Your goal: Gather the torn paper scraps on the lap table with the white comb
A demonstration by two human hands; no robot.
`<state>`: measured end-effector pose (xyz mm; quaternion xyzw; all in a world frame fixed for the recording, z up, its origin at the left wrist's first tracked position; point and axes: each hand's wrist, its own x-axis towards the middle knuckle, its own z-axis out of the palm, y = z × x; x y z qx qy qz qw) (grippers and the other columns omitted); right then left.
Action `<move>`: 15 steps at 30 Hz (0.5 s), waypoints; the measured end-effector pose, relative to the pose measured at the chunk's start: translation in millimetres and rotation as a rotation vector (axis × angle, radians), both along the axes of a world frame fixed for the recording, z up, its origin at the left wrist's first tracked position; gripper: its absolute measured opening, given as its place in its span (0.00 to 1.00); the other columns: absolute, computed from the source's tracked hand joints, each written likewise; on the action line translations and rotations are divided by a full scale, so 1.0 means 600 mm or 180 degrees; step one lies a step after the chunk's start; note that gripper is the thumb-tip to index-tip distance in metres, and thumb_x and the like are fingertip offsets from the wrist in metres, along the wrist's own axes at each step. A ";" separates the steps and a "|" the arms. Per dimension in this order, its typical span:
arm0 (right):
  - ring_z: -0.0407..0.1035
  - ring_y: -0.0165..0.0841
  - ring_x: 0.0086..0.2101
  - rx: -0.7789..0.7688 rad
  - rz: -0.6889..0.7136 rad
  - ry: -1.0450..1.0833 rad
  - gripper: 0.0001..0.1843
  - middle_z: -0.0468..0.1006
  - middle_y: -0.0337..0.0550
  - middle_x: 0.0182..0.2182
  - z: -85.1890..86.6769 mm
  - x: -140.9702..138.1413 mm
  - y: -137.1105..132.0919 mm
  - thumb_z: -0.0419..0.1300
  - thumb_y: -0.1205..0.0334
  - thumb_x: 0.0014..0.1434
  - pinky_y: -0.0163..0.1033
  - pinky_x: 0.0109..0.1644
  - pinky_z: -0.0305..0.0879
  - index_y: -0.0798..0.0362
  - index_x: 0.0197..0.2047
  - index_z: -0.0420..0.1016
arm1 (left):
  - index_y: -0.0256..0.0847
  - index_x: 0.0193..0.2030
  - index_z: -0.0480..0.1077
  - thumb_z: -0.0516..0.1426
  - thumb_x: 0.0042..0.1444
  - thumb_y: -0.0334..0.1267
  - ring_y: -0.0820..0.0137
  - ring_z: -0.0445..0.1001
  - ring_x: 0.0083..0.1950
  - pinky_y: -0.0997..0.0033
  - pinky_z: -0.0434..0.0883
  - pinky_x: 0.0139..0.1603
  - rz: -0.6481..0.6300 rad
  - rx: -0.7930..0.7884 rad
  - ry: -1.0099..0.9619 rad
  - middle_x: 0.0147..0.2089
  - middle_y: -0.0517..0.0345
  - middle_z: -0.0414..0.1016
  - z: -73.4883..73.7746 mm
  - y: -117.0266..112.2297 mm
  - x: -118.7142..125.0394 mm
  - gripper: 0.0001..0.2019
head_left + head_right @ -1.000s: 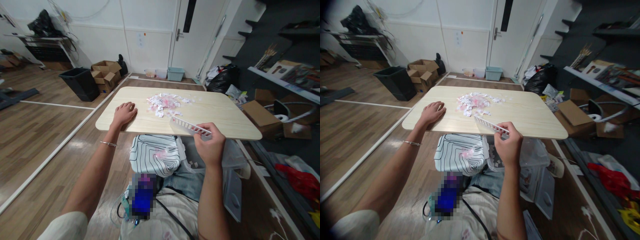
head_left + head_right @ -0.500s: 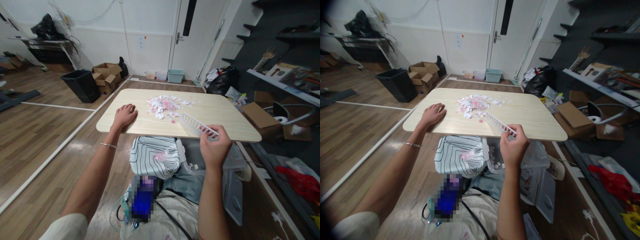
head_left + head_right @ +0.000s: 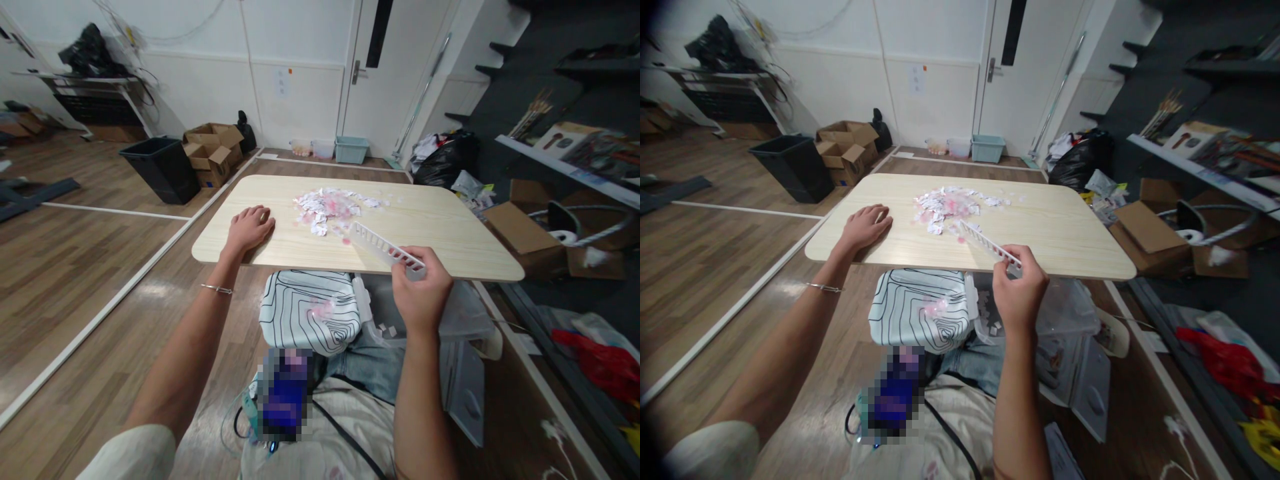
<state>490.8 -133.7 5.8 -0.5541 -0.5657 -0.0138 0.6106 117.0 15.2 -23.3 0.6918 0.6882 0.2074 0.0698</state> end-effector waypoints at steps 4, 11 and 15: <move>0.83 0.43 0.32 -0.0101 0.0205 -0.0006 0.07 0.88 0.40 0.32 -0.002 -0.001 0.000 0.63 0.63 0.55 0.44 0.41 0.77 0.45 0.37 0.82 | 0.52 0.77 0.76 0.49 0.77 0.56 0.44 0.65 0.88 0.36 0.61 0.88 0.0016 -0.0073 0.0057 0.87 0.46 0.72 0.002 -0.001 0.002 0.30; 0.82 0.42 0.31 0.0005 0.0232 0.0057 0.04 0.87 0.40 0.30 0.009 -0.004 -0.008 0.65 0.64 0.55 0.43 0.38 0.78 0.45 0.35 0.81 | 0.56 0.74 0.77 0.51 0.76 0.56 0.44 0.67 0.86 0.33 0.62 0.87 0.0017 0.0057 -0.0035 0.85 0.50 0.76 -0.002 0.001 0.000 0.27; 0.83 0.42 0.32 0.0065 0.0324 0.0079 0.05 0.88 0.40 0.32 0.009 -0.006 -0.008 0.65 0.64 0.55 0.43 0.38 0.79 0.46 0.36 0.82 | 0.53 0.75 0.77 0.50 0.76 0.56 0.44 0.66 0.87 0.35 0.62 0.87 -0.0004 0.0014 0.0001 0.86 0.47 0.75 -0.002 0.001 -0.001 0.28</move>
